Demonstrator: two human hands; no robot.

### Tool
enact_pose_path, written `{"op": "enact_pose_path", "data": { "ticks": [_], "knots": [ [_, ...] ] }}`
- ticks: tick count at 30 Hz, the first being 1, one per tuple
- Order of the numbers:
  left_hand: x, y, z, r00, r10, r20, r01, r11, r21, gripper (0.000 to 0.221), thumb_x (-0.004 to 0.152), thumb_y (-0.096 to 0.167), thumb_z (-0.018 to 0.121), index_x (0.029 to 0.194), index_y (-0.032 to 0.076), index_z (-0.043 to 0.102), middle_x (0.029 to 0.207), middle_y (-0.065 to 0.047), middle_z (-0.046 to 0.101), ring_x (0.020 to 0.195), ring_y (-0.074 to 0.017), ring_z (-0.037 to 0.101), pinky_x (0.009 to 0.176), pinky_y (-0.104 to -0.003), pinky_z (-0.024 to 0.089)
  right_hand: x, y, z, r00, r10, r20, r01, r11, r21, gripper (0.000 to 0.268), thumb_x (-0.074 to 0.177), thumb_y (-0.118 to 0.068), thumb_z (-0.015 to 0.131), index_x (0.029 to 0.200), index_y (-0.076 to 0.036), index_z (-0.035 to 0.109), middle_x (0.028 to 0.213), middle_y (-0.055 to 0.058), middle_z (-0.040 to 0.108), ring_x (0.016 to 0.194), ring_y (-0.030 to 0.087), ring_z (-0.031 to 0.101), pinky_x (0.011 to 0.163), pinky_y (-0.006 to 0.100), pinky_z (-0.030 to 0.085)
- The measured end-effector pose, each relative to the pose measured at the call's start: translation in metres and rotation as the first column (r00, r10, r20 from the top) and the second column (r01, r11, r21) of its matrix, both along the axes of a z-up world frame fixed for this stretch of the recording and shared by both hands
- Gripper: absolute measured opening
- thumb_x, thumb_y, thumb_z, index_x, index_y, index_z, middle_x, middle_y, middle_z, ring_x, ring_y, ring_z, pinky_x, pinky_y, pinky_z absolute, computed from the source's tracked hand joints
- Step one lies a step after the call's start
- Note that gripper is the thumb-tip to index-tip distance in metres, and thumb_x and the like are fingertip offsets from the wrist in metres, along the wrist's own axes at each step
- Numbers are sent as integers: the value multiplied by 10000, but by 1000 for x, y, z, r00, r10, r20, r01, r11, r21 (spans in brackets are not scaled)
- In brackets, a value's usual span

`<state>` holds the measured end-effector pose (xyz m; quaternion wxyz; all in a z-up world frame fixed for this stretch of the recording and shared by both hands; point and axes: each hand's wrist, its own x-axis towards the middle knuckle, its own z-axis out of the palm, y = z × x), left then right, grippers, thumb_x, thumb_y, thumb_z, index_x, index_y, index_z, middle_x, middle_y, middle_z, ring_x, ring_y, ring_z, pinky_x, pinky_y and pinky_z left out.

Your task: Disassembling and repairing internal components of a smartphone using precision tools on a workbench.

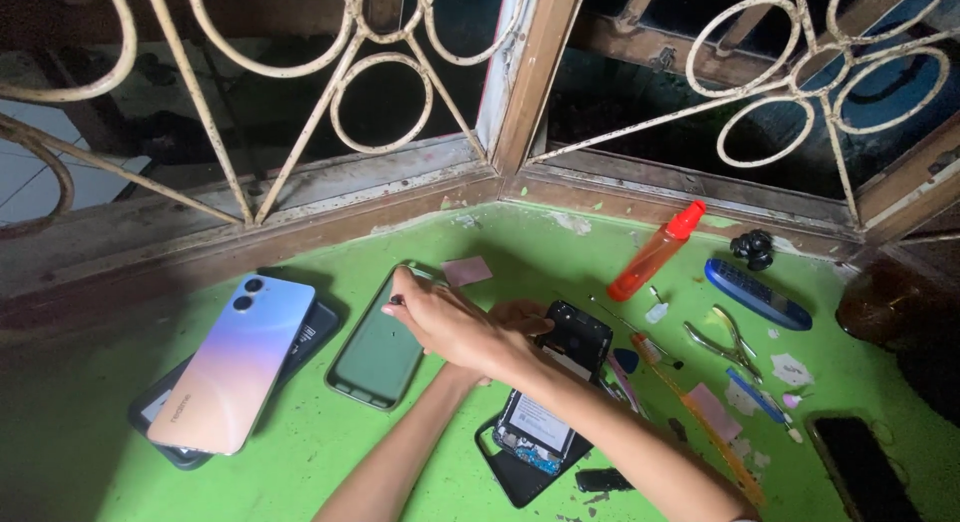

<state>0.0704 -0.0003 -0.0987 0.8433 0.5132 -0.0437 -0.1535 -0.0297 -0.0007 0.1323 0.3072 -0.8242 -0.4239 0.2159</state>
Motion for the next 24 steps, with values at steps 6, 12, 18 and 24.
{"op": "enact_pose_path", "data": {
  "ticks": [6, 12, 18, 24],
  "knots": [
    [-2, -5, 14, 996, -91, -5, 91, 992, 91, 286, 941, 213, 775, 1171, 54, 716, 1019, -151, 735, 978, -292, 737, 804, -444, 606, -6, -4, -3, 998, -25, 57, 25, 1000, -3, 171, 1082, -92, 427, 1180, 44, 462, 1066, 241, 634, 728, 288, 730, 553, 347, 588],
    [1, -3, -5, 999, 27, -44, -24, 997, 80, 250, 904, 102, 728, 1135, 15, 694, 879, -139, 699, 735, -245, 731, 604, -389, 622, -27, -47, 51, 925, -360, -120, 352, 932, -87, 213, 1039, -176, 478, 1250, -154, 492, 1193, 125, 718, 843, 287, 781, 805, 406, 591],
    [-86, -3, 132, 990, 114, -81, -111, 993, 38, 412, 888, 74, 621, 1273, -72, 612, 811, -86, 604, 491, -163, 675, 427, -348, 612, 2, -199, 27, 958, -241, -154, 286, 774, 565, 74, 1051, -55, 369, 1113, -15, 362, 1034, 234, 717, 611, 220, 787, 383, 189, 581],
    [-70, 0, 97, 991, 103, -83, -104, 995, 3, 413, 895, 52, 616, 1270, -121, 599, 807, -116, 603, 476, -214, 699, 379, -349, 606, 4, -261, -10, 923, -340, -179, 382, 756, 531, 42, 1073, -73, 395, 1090, -40, 415, 989, 236, 721, 1008, 412, 800, 371, 224, 606]
  ]
}}
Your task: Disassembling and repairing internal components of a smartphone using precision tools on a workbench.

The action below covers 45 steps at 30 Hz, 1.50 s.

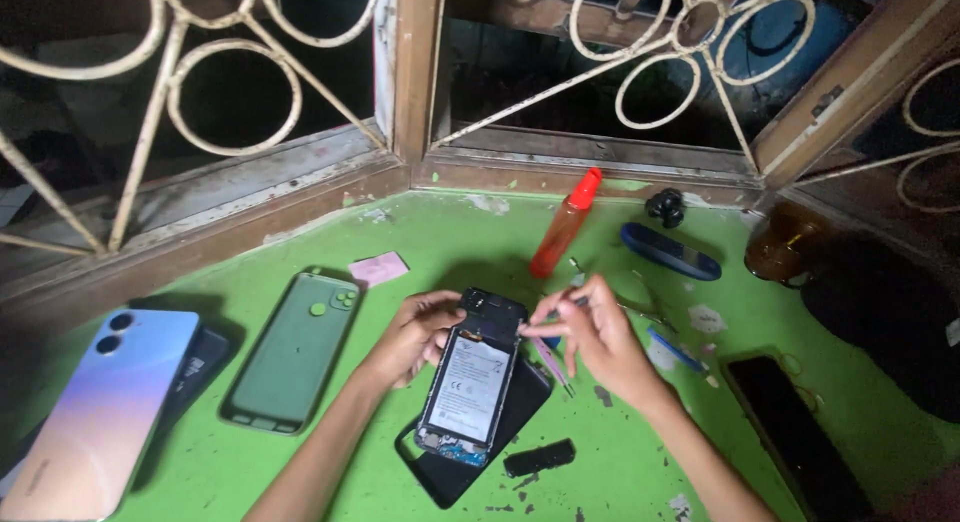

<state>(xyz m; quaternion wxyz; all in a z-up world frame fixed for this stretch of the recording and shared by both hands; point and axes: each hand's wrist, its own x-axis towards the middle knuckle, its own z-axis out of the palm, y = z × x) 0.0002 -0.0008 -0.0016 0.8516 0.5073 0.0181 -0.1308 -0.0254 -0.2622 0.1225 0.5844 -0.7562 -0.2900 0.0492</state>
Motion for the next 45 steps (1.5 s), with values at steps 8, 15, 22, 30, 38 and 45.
{"op": "enact_pose_path", "data": {
  "ticks": [8, 15, 22, 30, 38, 45],
  "knots": [
    [-7, 6, 20, 997, -65, 33, 62, 994, 84, 504, 928, -4, 606, 1423, -59, 530, 741, -76, 626, 430, -62, 441, 308, -180, 391, -12, 1, -15, 995, 26, 93, -22, 999, -36, 83, 1056, -4, 405, 985, -46, 414, 1081, 191, 695, 1075, 371, 805, 604, 291, 560],
    [-8, 5, 23, 996, -79, 36, 75, 992, 99, 478, 940, 5, 598, 1408, -64, 533, 743, -64, 615, 452, -62, 456, 316, -171, 395, -17, 10, -8, 978, 27, 205, -12, 997, -72, 13, 1024, -7, 451, 1027, -16, 441, 1078, 194, 701, 1006, 291, 786, 922, 370, 685],
    [-9, 4, 26, 998, -59, 6, 59, 996, 69, 464, 930, 10, 618, 1387, -35, 554, 658, -31, 558, 435, -69, 412, 322, -197, 336, -19, 15, -8, 956, 32, 291, 3, 993, -120, 41, 1022, -37, 470, 1006, -15, 440, 1061, 183, 713, 979, 273, 791, 869, 346, 693],
    [-7, 6, 19, 998, -70, 4, 70, 996, 46, 486, 929, -19, 605, 1408, -52, 528, 827, -96, 645, 471, -74, 461, 327, -185, 404, -22, 16, -6, 936, 14, 351, 40, 988, -146, 78, 1022, -75, 503, 1027, -3, 476, 1067, 171, 715, 973, 257, 791, 856, 331, 700],
    [-5, 5, 16, 998, -67, 3, 67, 998, -1, 464, 932, -54, 586, 1392, -70, 524, 928, -137, 671, 480, -78, 503, 330, -176, 465, -19, 15, -13, 938, 14, 346, 7, 998, -60, 57, 1013, -13, 499, 1027, -2, 446, 1052, 197, 696, 963, 279, 775, 864, 362, 711],
    [-7, 5, 19, 997, -74, 4, 74, 997, 8, 465, 940, -50, 595, 1401, -59, 527, 841, -115, 669, 454, -78, 501, 315, -175, 462, -19, 14, -17, 948, -8, 319, 36, 996, -82, 67, 1015, -56, 517, 1035, -6, 476, 1064, 184, 708, 967, 268, 789, 860, 352, 718]
  ]
}}
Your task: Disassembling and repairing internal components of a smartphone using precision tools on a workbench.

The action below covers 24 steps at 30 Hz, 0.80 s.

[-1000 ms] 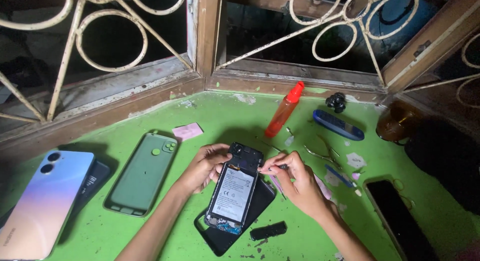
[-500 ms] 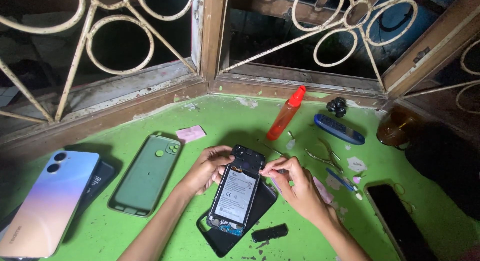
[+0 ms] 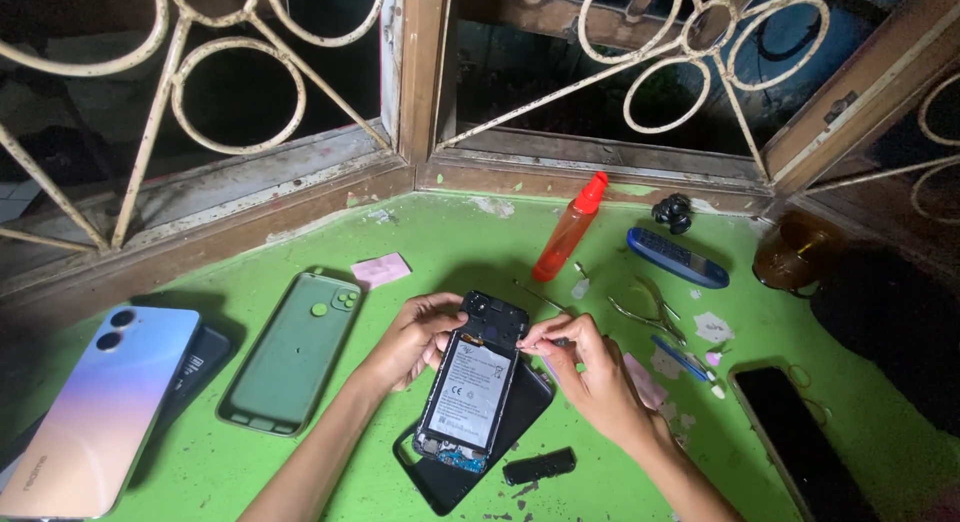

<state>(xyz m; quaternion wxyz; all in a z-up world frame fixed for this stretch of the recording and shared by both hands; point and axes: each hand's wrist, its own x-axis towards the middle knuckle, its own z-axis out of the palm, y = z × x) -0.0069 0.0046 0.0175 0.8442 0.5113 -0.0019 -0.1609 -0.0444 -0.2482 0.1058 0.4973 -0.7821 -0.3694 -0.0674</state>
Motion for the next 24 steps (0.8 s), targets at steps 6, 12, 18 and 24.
{"op": "enact_pose_path", "data": {
  "ticks": [6, 12, 18, 24],
  "knots": [
    [-1, 0, 3, 1000, 0, 3, 0, 999, 48, 498, 932, -23, 596, 1423, -56, 519, 903, -125, 679, 480, -76, 490, 326, -176, 435, 5, -5, -8, 971, -74, 228, 99, 990, -101, 122, 971, -53, 625, 1078, -44, 569, 1069, 117, 739, 939, 181, 784, 634, 202, 647],
    [3, 1, -6, 1000, -3, 9, 3, 1000, 1, 493, 931, -19, 605, 1415, -64, 523, 823, -91, 643, 479, -72, 485, 333, -176, 452, -10, 7, 5, 994, -94, 58, 89, 992, 84, 251, 915, 34, 668, 1164, 0, 668, 1007, 107, 801, 601, 122, 731, 627, 201, 640],
    [2, 0, -3, 1000, -21, 0, 21, 1000, -10, 532, 910, -13, 633, 1425, -71, 509, 724, -60, 600, 446, -71, 474, 322, -183, 455, -10, 4, -3, 998, 43, 34, -44, 998, 35, 351, 1057, -57, 441, 1389, -5, 542, 1151, 171, 736, 911, 245, 832, 876, 314, 690],
    [1, 0, -1, 1000, -24, 16, 23, 999, 37, 528, 918, -6, 610, 1435, -62, 517, 697, -42, 569, 470, -76, 449, 332, -192, 412, -6, 6, -15, 997, 21, 76, -39, 969, 244, 185, 934, 99, 637, 1103, 36, 673, 1072, 183, 714, 734, 250, 828, 540, 194, 662]
  ]
}}
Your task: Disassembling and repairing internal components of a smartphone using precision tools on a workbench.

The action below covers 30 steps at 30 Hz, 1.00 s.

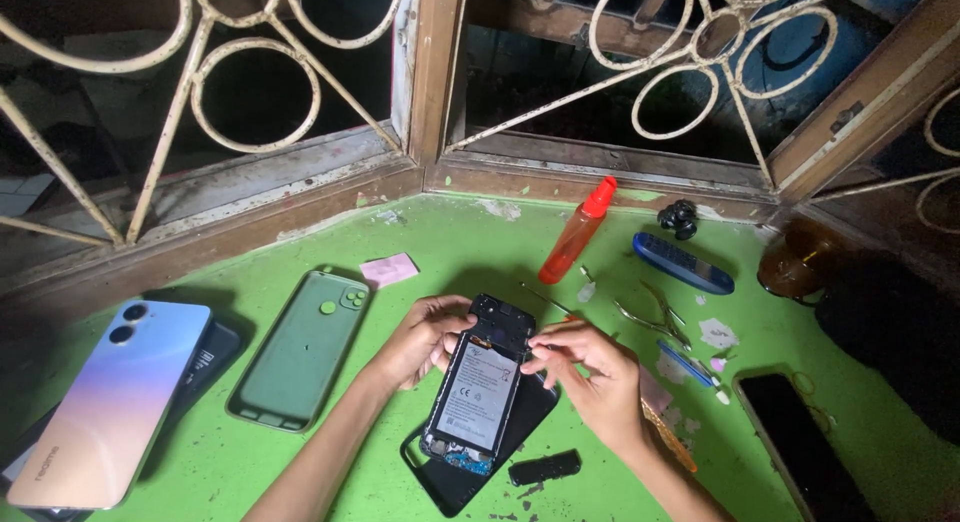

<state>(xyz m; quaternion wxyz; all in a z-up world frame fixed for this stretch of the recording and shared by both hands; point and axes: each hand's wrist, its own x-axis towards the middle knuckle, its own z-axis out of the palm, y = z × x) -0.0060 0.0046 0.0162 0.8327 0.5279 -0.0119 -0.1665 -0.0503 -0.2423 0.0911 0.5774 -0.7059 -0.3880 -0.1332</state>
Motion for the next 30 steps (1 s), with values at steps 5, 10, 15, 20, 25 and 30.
{"op": "enact_pose_path", "data": {
  "ticks": [5, 10, 15, 20, 25, 30],
  "knots": [
    [0, 0, -1, 1000, 1, -5, -1, 1000, -10, 518, 917, 3, 623, 1421, -64, 522, 684, -41, 573, 458, -72, 454, 319, -190, 436, -1, 1, 1, 996, 43, -83, -46, 998, -38, 242, 966, 34, 634, 1196, 17, 562, 1031, 199, 730, 804, 269, 831, 667, 281, 753],
    [0, 2, -1, 1000, -9, -16, 8, 1000, -18, 516, 921, 4, 622, 1422, -64, 516, 627, -16, 524, 431, -65, 409, 312, -187, 372, -1, 5, 16, 996, 50, -78, -60, 991, -122, 292, 1026, -16, 514, 1305, 0, 600, 1126, 209, 712, 905, 309, 841, 686, 292, 738],
    [1, -3, -4, 991, 136, -7, -135, 976, -171, 361, 925, 32, 578, 1226, -167, 550, 772, -169, 630, 528, -285, 731, 384, -356, 613, 1, 19, 34, 999, -28, -33, 25, 996, -90, 244, 976, 35, 530, 1166, 29, 683, 1057, 203, 765, 760, 301, 822, 559, 337, 707],
    [2, -6, 4, 957, 288, -33, -286, 919, -273, 296, 907, 8, 575, 1160, -146, 568, 741, -124, 586, 473, -282, 704, 330, -342, 593, 27, 28, 37, 999, -35, -37, 31, 994, -107, 153, 902, 45, 669, 1052, 44, 701, 997, 200, 783, 740, 305, 811, 581, 369, 682],
    [-5, -8, 20, 904, 427, -22, -410, 851, -329, 199, 918, 17, 570, 1075, -104, 583, 740, -93, 576, 449, -255, 689, 314, -272, 578, 45, 51, 40, 998, -36, -48, 31, 996, -83, 151, 924, 4, 694, 1065, 45, 660, 927, 216, 735, 714, 311, 782, 606, 389, 670],
    [2, -3, 18, 846, 533, 8, -506, 807, -305, 169, 938, 67, 594, 1050, -44, 656, 716, -156, 650, 505, -273, 715, 353, -318, 603, 52, 77, 71, 1000, -18, 10, 19, 994, -109, 210, 962, 47, 617, 1151, 64, 705, 905, 197, 628, 759, 392, 769, 662, 439, 672]
  ]
}}
